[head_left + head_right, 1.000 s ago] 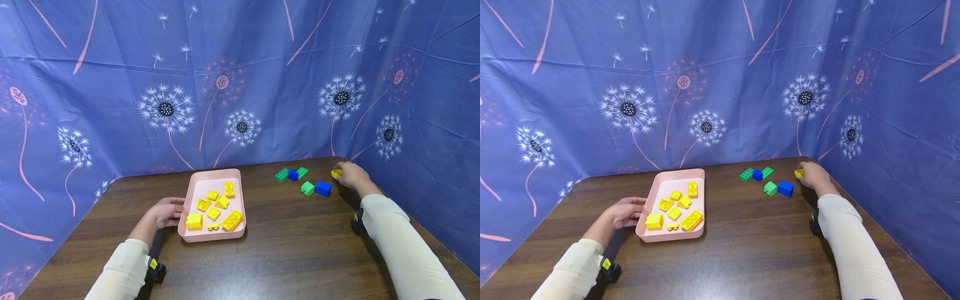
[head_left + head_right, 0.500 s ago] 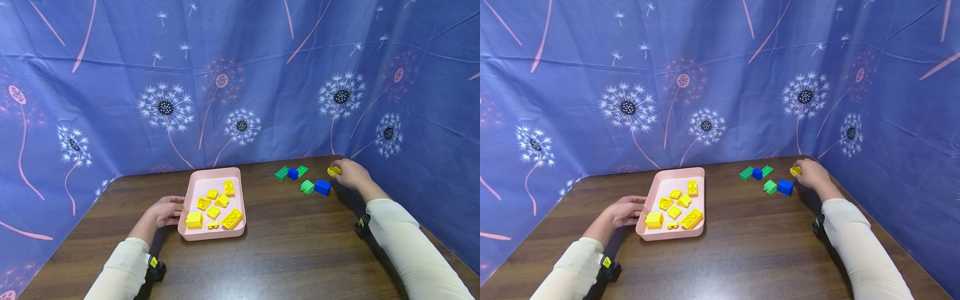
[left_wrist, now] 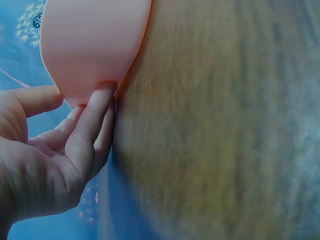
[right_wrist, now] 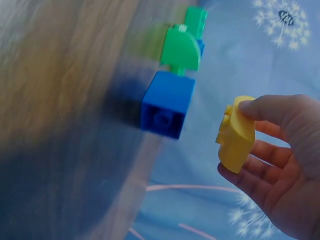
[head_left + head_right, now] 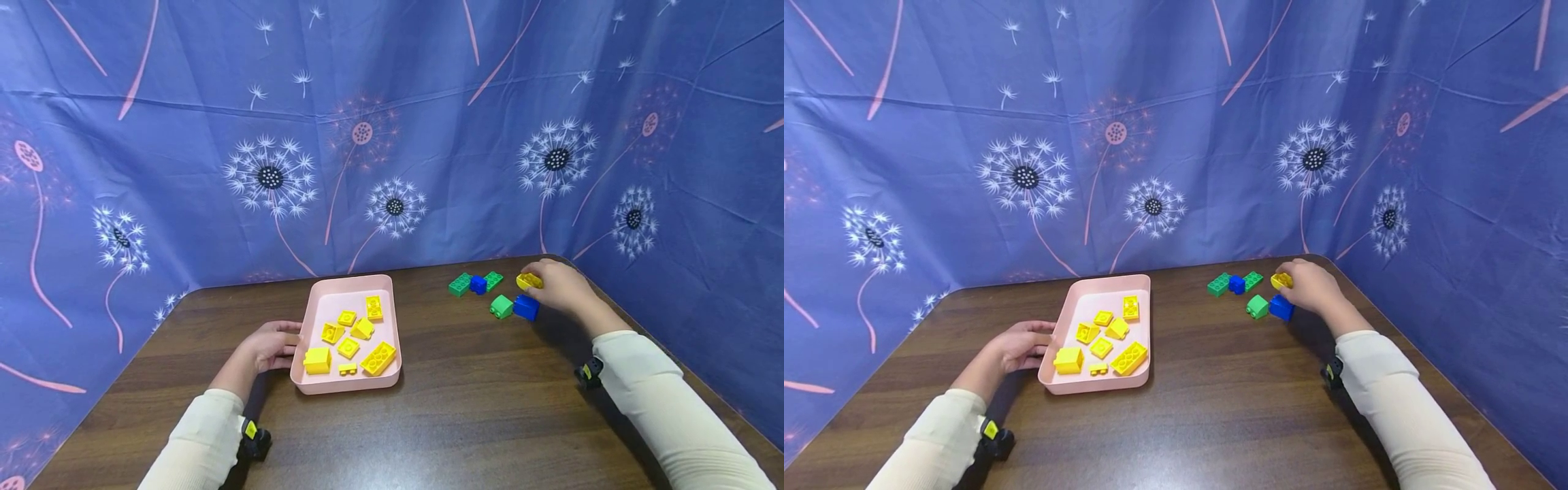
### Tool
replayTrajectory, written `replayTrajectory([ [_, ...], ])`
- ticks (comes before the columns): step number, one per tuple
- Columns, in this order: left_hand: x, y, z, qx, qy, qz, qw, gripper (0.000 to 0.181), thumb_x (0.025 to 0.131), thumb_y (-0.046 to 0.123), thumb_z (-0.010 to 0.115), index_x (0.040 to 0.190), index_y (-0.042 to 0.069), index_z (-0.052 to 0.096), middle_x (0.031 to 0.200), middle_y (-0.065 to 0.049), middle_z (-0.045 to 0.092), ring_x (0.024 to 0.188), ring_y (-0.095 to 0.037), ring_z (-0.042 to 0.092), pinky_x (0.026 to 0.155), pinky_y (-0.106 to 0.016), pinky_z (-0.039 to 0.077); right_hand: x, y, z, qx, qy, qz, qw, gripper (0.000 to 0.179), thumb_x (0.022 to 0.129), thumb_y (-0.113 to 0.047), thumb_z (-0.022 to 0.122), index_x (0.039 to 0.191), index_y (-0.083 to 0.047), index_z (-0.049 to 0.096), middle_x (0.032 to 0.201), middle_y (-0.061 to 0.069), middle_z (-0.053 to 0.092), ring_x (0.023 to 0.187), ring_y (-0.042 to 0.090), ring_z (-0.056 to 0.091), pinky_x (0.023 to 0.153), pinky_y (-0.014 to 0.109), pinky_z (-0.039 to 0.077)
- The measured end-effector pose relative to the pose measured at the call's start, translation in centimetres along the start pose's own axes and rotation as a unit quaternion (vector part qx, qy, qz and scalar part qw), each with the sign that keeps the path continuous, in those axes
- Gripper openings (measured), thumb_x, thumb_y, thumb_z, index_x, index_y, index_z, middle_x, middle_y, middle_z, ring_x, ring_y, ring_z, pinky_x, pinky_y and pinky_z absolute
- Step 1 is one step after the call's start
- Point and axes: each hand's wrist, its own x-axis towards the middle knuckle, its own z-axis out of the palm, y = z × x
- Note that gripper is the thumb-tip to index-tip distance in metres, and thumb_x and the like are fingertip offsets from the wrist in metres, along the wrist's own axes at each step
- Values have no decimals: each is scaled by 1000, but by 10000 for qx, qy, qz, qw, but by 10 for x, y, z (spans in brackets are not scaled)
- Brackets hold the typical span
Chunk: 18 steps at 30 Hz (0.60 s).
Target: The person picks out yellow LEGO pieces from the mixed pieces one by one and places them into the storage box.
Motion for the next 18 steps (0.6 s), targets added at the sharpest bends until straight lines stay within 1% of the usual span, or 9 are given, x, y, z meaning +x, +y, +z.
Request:
replayTrajectory([
  [5, 0, -1, 0, 10, 19, 5, 10000, 54, 92, 2, 55, 143, -4, 36, 113, -19, 64, 83, -18, 67, 81, -45, 56, 2, -12, 1, 6, 37, -240, 9997, 36, 86, -15, 71, 115, 5, 64, 104, 23, 63, 89, 37, 62, 77, 55, 51],
  [9, 1, -1, 0, -21, 6, 14, 10000, 54, 93, 2, 56, 143, -4, 36, 113, -19, 63, 83, -17, 66, 81, -45, 56, 4, -18, 2, 25, 44, -431, 9991, 36, 85, -16, 72, 114, 5, 65, 101, 20, 65, 87, 35, 63, 77, 53, 51],
  [14, 0, -1, -1, -19, -49, 64, 10000, 56, 92, 3, 55, 143, -4, 34, 114, -20, 62, 83, -17, 66, 81, -45, 56, 5, -27, 2, 81, 43, -673, 9977, 35, 85, -16, 73, 113, 4, 66, 103, 19, 65, 89, 35, 63, 77, 53, 51],
  [18, 1, -2, -1, -23, -4, 18, 10000, 55, 92, 3, 55, 143, -3, 36, 116, -20, 62, 84, -17, 66, 82, -46, 56, 7, -36, 2, 93, 33, -870, 9962, 35, 83, -14, 74, 113, 4, 66, 103, 18, 66, 87, 32, 63, 76, 51, 52],
])
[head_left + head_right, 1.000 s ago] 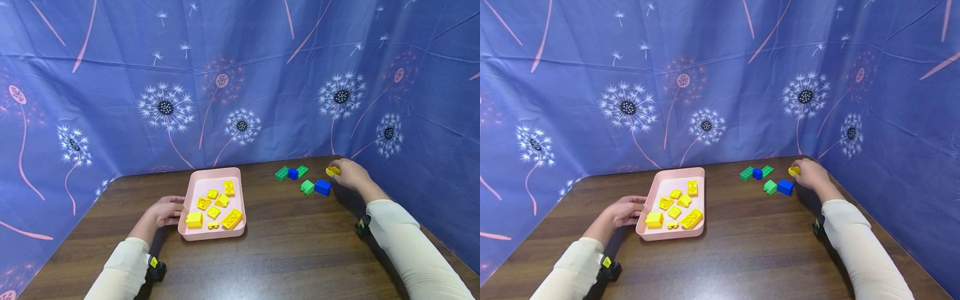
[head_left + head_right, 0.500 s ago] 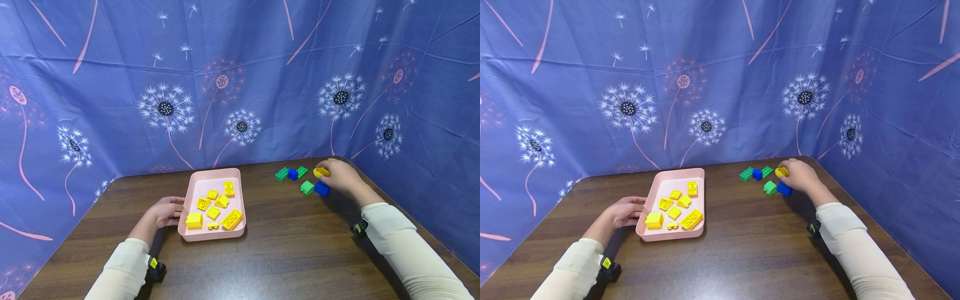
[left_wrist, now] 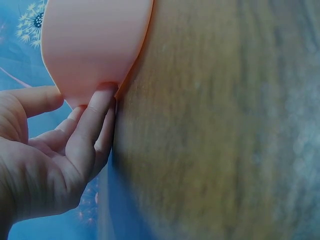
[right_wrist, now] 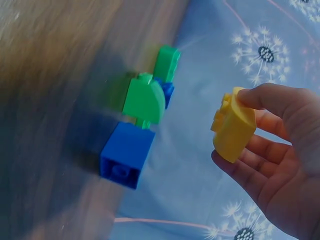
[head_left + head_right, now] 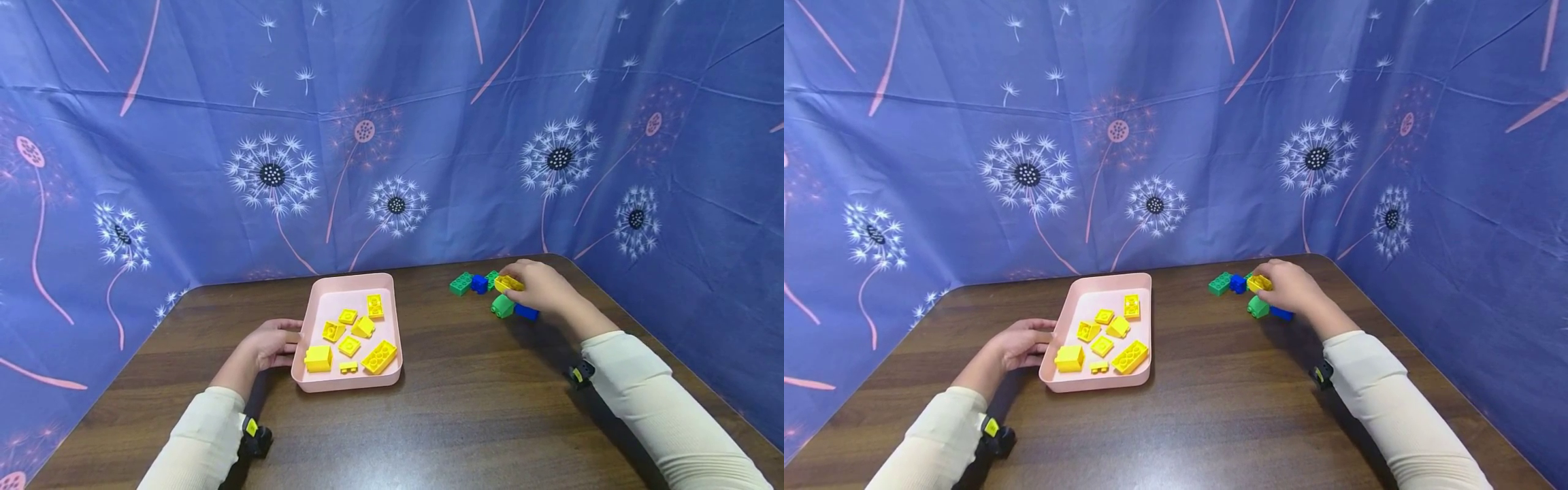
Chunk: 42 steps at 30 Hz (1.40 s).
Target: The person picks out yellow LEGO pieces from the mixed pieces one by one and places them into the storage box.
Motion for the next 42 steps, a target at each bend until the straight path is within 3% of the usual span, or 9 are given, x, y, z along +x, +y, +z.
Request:
replayTrajectory([
  [12, -3, 2, 1, 4, -47, 40, 10000, 55, 93, 2, 55, 143, -4, 35, 115, -20, 62, 83, -17, 66, 82, -46, 56, 8, -25, 1, -25, 57, -516, 9987, 34, 79, -9, 76, 110, 0, 68, 98, 12, 67, 80, 23, 60, 68, 41, 50],
  [36, -3, 3, -1, -52, -68, -29, 10000, 54, 92, 2, 55, 143, -3, 36, 116, -22, 63, 87, -20, 68, 83, -46, 55, 30, -77, 21, 160, 51, -1221, 9924, 30, 80, -12, 77, 108, -5, 70, 94, 5, 65, 78, 18, 60, 69, 35, 51],
  [42, -3, 2, 0, -28, -58, -30, 10000, 54, 92, 3, 55, 143, -3, 37, 119, -23, 61, 87, -19, 67, 83, -46, 55, 41, -94, 25, 254, -35, -1310, 9911, 31, 80, -13, 78, 108, -5, 70, 96, 5, 66, 84, 20, 62, 75, 38, 53],
])
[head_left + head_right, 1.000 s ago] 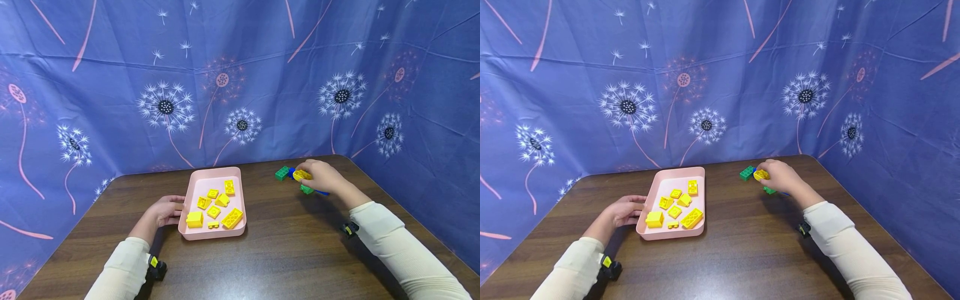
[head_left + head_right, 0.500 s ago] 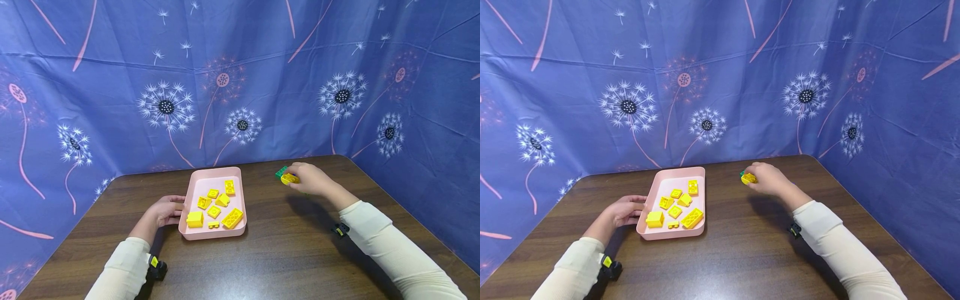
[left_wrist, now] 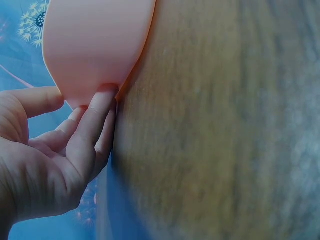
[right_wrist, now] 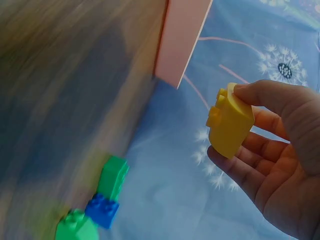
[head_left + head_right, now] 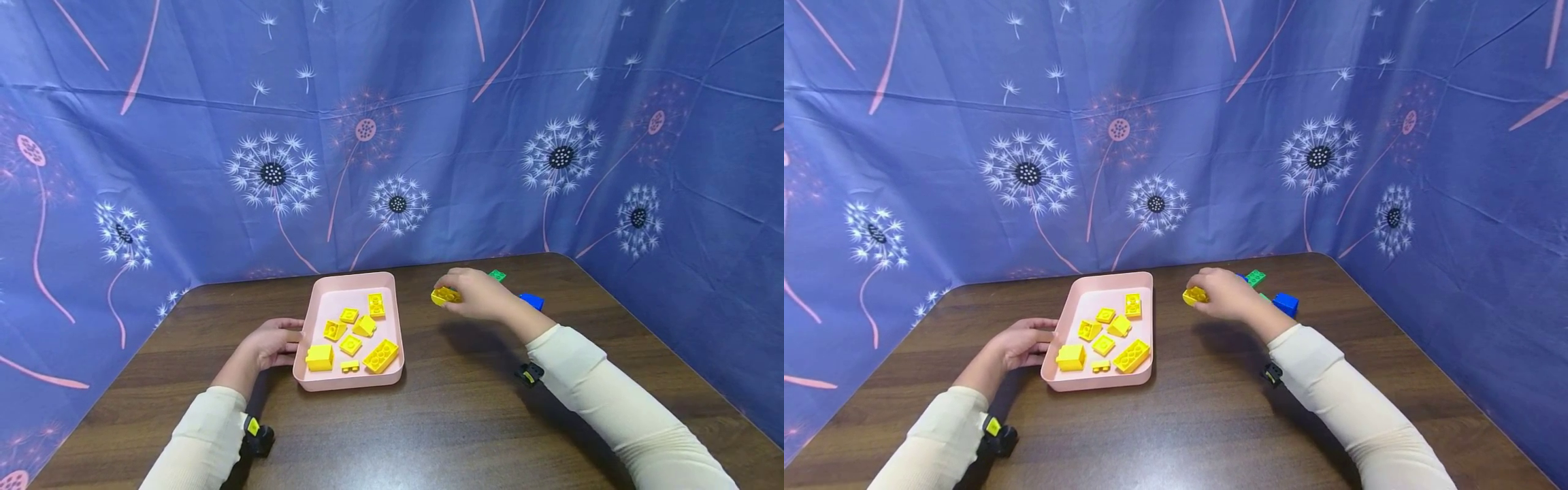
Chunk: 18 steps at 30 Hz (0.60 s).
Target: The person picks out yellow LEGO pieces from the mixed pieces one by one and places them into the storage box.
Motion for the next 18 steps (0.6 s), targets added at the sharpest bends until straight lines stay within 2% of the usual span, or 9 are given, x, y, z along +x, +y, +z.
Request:
replayTrajectory([
  [9, -1, 1, 0, 55, 35, 52, 10000, 54, 93, 3, 55, 143, -4, 35, 118, -22, 60, 87, -19, 65, 83, -46, 55, 25, -22, 8, 125, -362, -69, 9992, 31, 81, -18, 78, 109, -9, 70, 98, 3, 66, 86, 18, 61, 81, 36, 53],
  [18, 1, -2, -1, -51, -59, 115, 9999, 54, 92, 2, 54, 143, -4, 35, 116, -20, 63, 85, -16, 65, 80, -43, 56, 56, -42, 22, 305, -375, -436, 9979, 27, 83, -20, 76, 108, -11, 71, 95, 0, 64, 82, 14, 55, 77, 32, 49],
])
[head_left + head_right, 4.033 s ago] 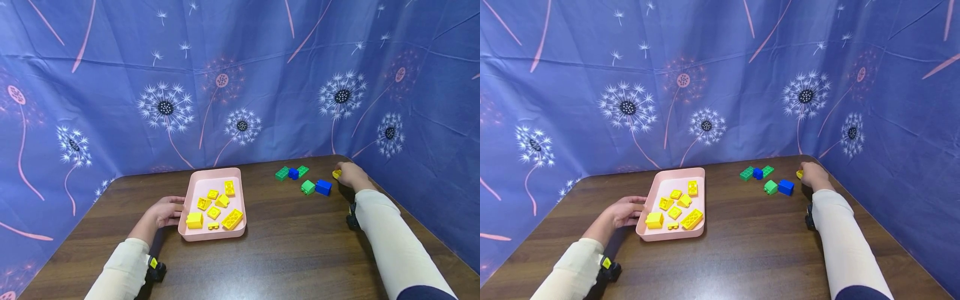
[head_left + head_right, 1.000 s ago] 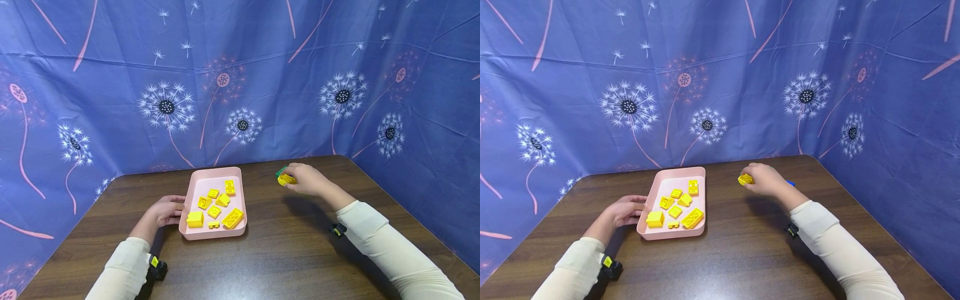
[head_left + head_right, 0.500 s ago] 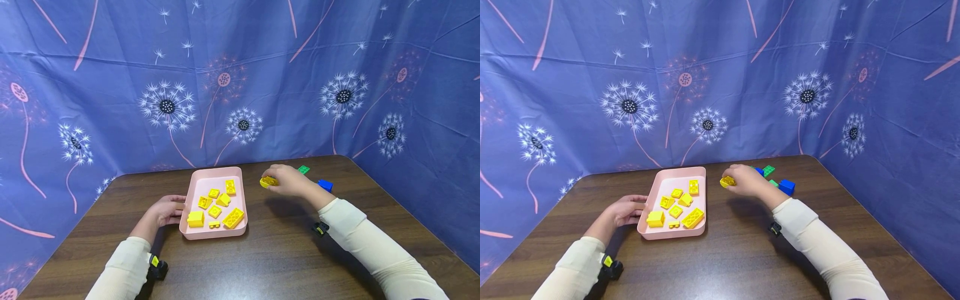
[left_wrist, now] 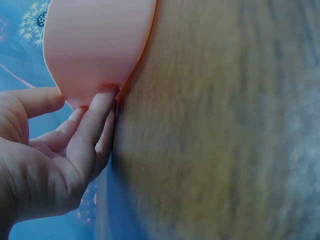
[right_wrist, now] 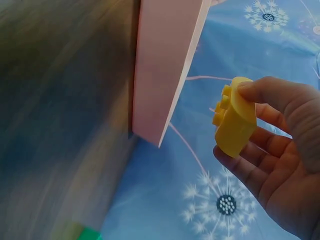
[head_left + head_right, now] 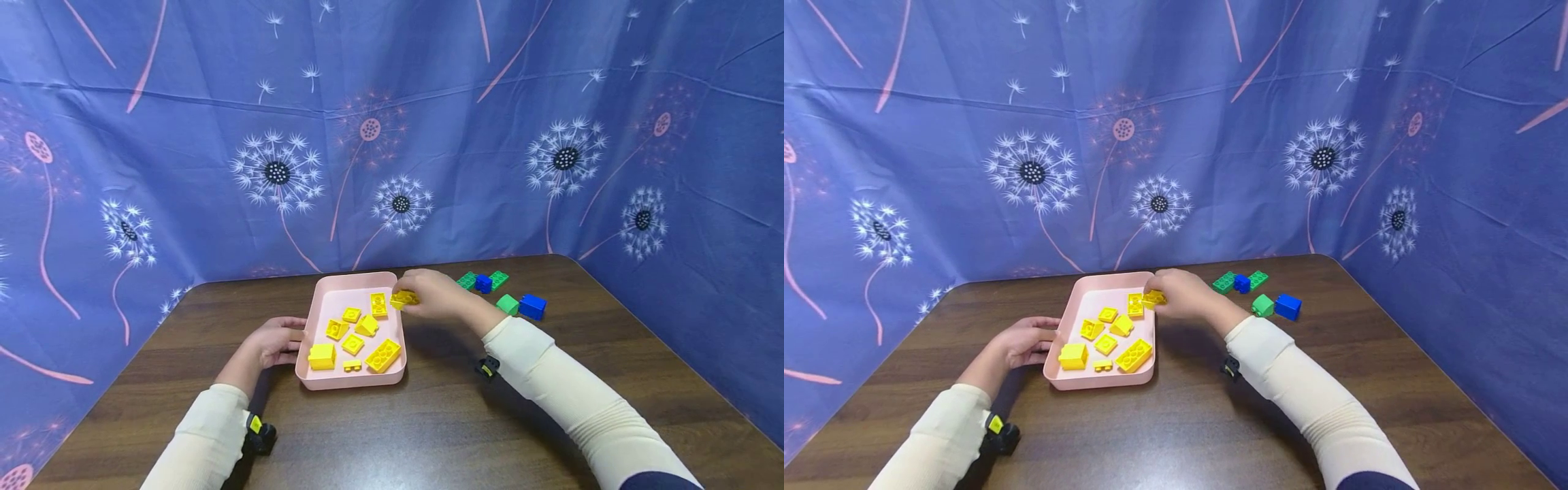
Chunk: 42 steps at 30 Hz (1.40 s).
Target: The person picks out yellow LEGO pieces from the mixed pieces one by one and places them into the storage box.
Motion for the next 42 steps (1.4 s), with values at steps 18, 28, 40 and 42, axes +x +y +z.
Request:
replayTrajectory([
  [18, 3, -1, 0, -39, 53, -60, 10000, 52, 93, 3, 56, 142, -3, 38, 117, -21, 62, 86, -17, 66, 81, -45, 56, 39, -24, 32, 713, -1006, -150, 9923, 42, 76, -10, 82, 116, -6, 70, 110, 3, 68, 98, 15, 60, 92, 30, 49],
  [28, 2, 0, 0, -13, 39, -91, 9999, 53, 93, 4, 56, 142, -3, 37, 119, -20, 61, 87, -18, 66, 83, -45, 55, 41, -35, 39, 572, -1650, -132, 9845, 31, 76, -3, 80, 105, -10, 73, 103, -2, 68, 90, 13, 58, 87, 24, 50],
  [40, -1, -1, 1, 35, 50, 22, 10000, 54, 93, 3, 56, 142, -4, 36, 117, -21, 61, 86, -18, 65, 81, -45, 56, 34, -28, 40, 454, -1626, -13, 9856, 38, 73, 13, 72, 103, -9, 72, 95, 0, 66, 87, 17, 58, 84, 24, 50],
  [42, -2, 0, 2, 46, 61, 12, 10000, 54, 93, 3, 55, 142, -4, 36, 118, -22, 60, 86, -18, 65, 81, -45, 56, 32, -26, 37, 478, -1525, -46, 9871, 36, 73, 12, 73, 103, -8, 72, 97, 2, 67, 90, 19, 60, 84, 27, 51],
])
